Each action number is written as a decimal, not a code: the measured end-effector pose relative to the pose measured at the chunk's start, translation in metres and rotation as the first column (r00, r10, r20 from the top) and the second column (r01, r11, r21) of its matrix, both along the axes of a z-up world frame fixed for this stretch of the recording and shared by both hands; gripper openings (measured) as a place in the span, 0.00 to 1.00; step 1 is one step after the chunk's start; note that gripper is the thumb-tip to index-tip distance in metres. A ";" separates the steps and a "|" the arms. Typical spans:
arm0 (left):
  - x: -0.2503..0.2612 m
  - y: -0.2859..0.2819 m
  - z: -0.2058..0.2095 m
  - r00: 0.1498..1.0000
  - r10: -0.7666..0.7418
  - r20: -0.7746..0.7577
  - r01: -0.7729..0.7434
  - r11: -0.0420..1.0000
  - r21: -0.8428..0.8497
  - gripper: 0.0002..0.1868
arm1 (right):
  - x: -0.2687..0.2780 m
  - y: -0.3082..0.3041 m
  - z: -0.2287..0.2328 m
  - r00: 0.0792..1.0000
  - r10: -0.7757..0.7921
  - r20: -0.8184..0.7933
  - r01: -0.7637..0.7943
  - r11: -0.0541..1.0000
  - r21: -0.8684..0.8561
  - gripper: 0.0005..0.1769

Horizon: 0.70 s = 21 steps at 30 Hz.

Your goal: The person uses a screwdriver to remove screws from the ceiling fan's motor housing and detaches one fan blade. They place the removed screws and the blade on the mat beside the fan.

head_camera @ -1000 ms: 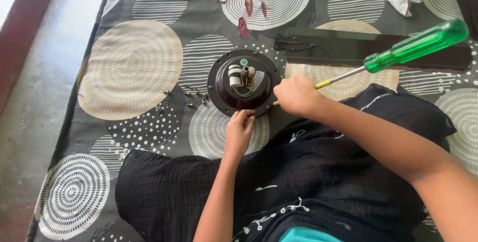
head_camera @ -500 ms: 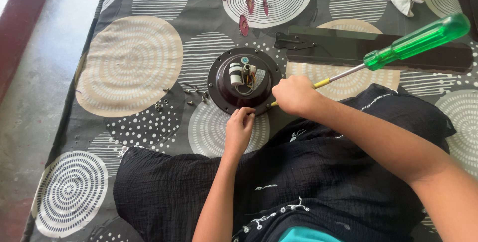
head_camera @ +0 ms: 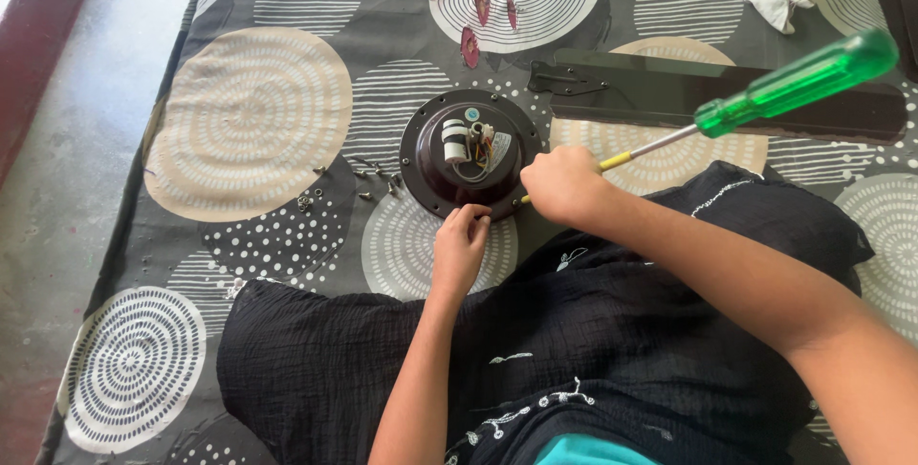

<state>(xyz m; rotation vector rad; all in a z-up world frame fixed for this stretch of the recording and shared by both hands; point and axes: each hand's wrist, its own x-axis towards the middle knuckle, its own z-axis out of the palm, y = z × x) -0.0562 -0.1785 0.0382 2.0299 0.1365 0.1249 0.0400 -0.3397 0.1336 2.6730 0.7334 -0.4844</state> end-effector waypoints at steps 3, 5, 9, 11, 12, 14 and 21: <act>-0.001 -0.001 0.005 1.000 0.013 -0.007 -0.013 1.000 -0.018 0.08 | 0.000 0.004 -0.002 0.999 0.037 0.021 -0.037 0.999 -0.008 0.09; 0.002 -0.001 0.019 0.999 0.041 -0.030 -0.043 0.997 -0.057 0.08 | 0.002 0.006 -0.003 0.998 0.049 0.027 -0.049 0.999 -0.007 0.09; 0.022 -0.008 0.078 0.968 0.115 0.221 -0.042 0.950 -0.309 0.07 | 0.013 0.007 -0.023 0.998 0.058 -0.010 -0.058 0.998 -0.009 0.10; 0.040 -0.018 0.119 0.882 0.111 0.457 -0.004 0.974 -0.228 0.08 | 0.021 0.003 -0.043 0.995 0.097 0.019 -0.098 0.995 0.027 0.10; 0.051 -0.029 0.141 0.865 0.073 0.497 0.126 0.926 -0.356 0.11 | 0.024 0.002 -0.055 0.990 0.126 0.062 -0.130 0.989 0.071 0.11; 0.070 -0.058 0.183 0.739 -0.005 0.674 0.252 0.930 -0.269 0.22 | 0.030 0.001 -0.074 0.942 0.276 0.190 -0.317 0.916 0.244 0.12; 0.095 -0.132 0.258 0.769 -0.362 0.526 0.534 0.817 -0.218 0.17 | 0.005 0.012 -0.038 0.943 0.329 -0.058 -0.332 0.940 -0.075 0.14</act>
